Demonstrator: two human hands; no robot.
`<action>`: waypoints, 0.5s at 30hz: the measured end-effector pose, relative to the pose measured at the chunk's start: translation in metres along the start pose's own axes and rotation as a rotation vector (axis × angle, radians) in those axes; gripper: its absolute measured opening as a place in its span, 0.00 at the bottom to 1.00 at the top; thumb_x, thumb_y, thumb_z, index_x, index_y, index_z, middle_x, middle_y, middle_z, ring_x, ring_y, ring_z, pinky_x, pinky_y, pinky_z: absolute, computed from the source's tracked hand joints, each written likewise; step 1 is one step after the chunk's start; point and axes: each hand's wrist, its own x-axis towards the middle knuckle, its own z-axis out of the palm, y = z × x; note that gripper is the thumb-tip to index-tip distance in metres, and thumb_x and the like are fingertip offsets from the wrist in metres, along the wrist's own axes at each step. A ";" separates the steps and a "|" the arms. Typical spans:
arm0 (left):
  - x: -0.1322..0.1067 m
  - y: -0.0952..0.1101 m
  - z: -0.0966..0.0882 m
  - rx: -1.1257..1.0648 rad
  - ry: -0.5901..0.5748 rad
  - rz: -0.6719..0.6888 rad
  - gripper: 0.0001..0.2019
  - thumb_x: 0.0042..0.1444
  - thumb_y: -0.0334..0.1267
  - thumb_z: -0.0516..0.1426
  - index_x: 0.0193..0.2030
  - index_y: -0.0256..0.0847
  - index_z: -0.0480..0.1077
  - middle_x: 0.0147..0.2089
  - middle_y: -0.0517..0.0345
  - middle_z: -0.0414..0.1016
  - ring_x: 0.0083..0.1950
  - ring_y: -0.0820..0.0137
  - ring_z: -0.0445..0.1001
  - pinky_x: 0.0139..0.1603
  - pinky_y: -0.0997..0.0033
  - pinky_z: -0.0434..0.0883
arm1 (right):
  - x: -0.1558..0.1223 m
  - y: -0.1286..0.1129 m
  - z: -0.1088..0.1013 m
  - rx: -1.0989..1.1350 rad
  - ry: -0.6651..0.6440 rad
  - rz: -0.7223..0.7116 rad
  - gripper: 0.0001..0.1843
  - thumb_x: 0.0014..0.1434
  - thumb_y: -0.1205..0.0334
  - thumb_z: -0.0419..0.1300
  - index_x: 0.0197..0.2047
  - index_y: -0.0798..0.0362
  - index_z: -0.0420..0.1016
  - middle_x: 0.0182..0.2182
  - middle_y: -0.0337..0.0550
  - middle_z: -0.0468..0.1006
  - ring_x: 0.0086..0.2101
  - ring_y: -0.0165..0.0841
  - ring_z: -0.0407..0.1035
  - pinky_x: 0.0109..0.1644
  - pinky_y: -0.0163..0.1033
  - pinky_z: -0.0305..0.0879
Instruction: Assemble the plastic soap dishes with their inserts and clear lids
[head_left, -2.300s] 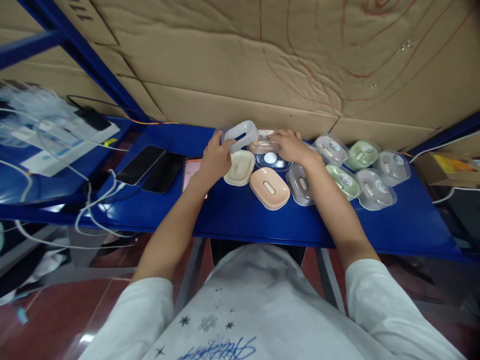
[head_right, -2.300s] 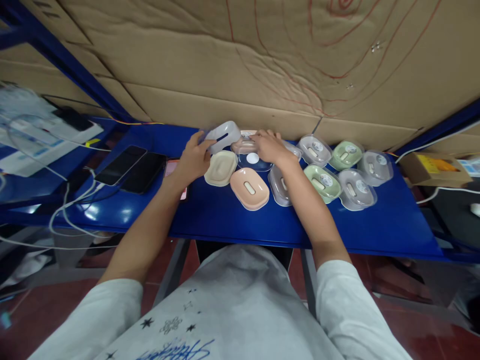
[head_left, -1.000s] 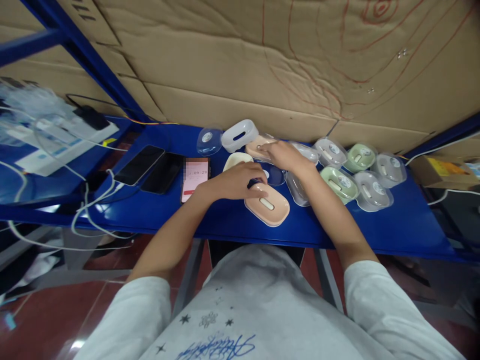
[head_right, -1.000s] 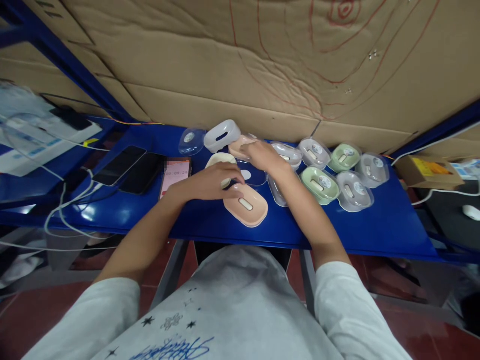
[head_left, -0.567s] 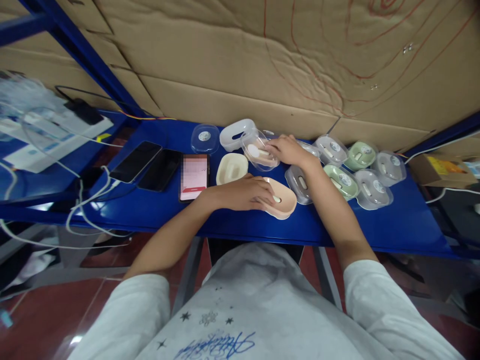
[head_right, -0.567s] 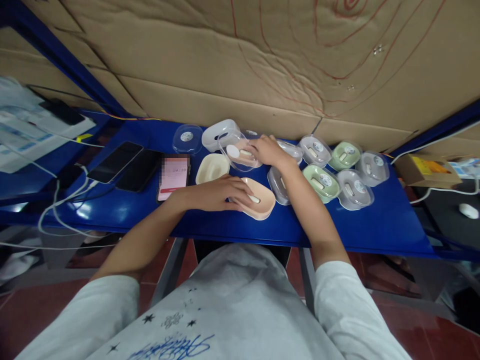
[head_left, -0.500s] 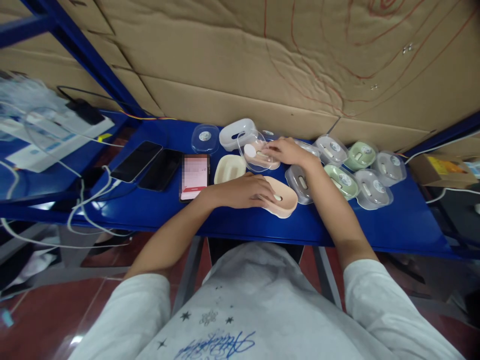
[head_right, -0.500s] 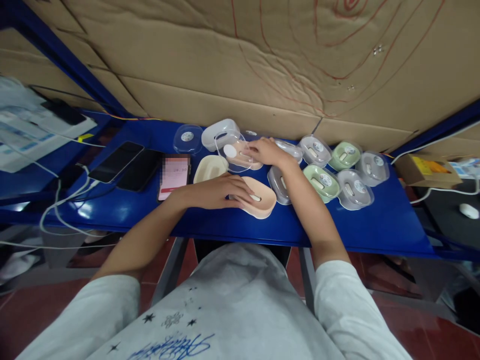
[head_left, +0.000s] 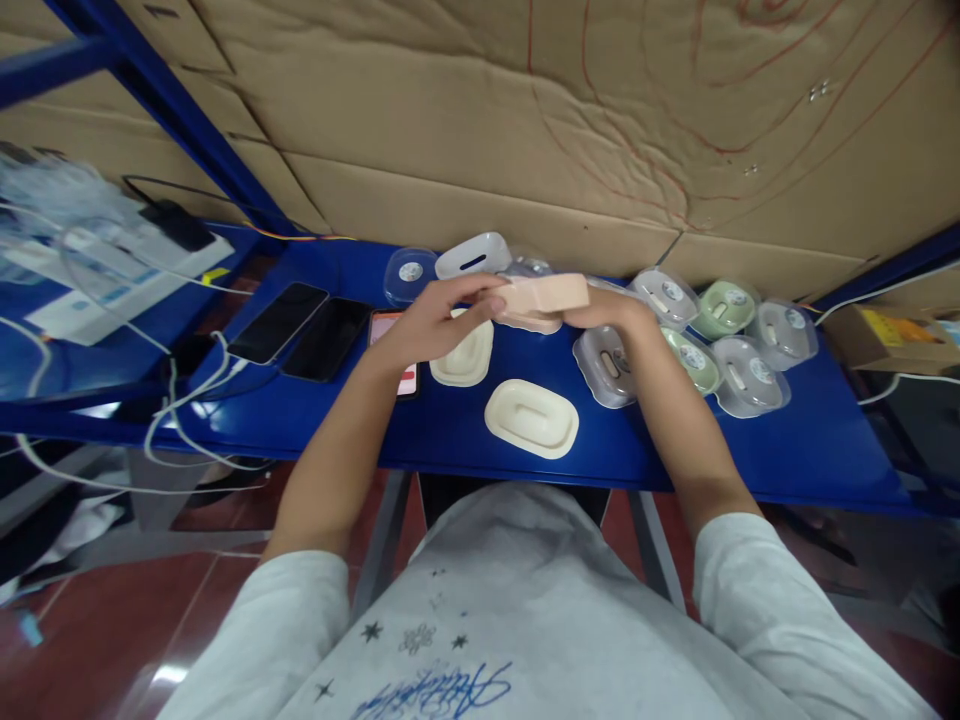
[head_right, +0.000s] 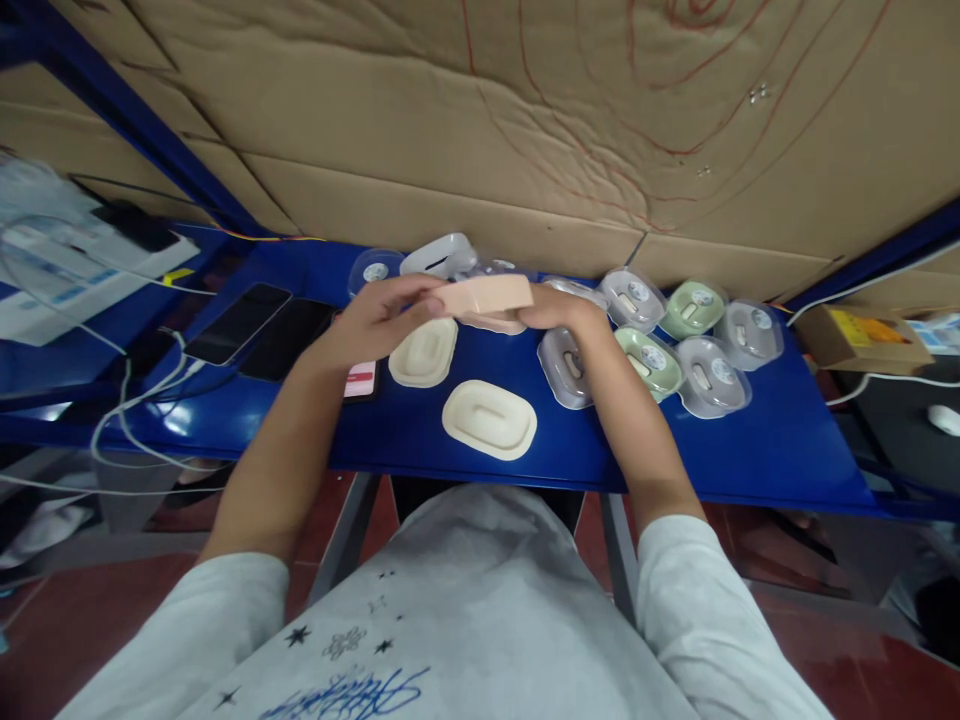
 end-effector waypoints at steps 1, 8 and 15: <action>0.002 -0.006 0.000 0.063 0.064 0.000 0.27 0.75 0.62 0.52 0.60 0.43 0.78 0.52 0.51 0.85 0.53 0.60 0.82 0.59 0.60 0.77 | 0.000 -0.002 0.001 -0.010 -0.039 -0.003 0.30 0.65 0.50 0.68 0.69 0.43 0.78 0.63 0.44 0.83 0.60 0.49 0.77 0.65 0.50 0.71; 0.007 -0.045 0.021 0.394 0.098 -0.044 0.20 0.76 0.46 0.50 0.65 0.42 0.75 0.66 0.43 0.77 0.70 0.51 0.73 0.73 0.46 0.67 | 0.004 -0.023 0.016 -0.225 -0.076 0.051 0.35 0.66 0.60 0.67 0.75 0.48 0.72 0.75 0.56 0.67 0.72 0.58 0.62 0.74 0.66 0.60; 0.004 -0.056 0.025 0.422 0.100 -0.058 0.25 0.77 0.44 0.47 0.73 0.38 0.68 0.74 0.37 0.67 0.76 0.51 0.66 0.76 0.46 0.65 | -0.006 -0.016 -0.012 -0.127 -0.038 0.022 0.22 0.78 0.56 0.52 0.66 0.53 0.79 0.65 0.56 0.77 0.65 0.51 0.71 0.71 0.59 0.65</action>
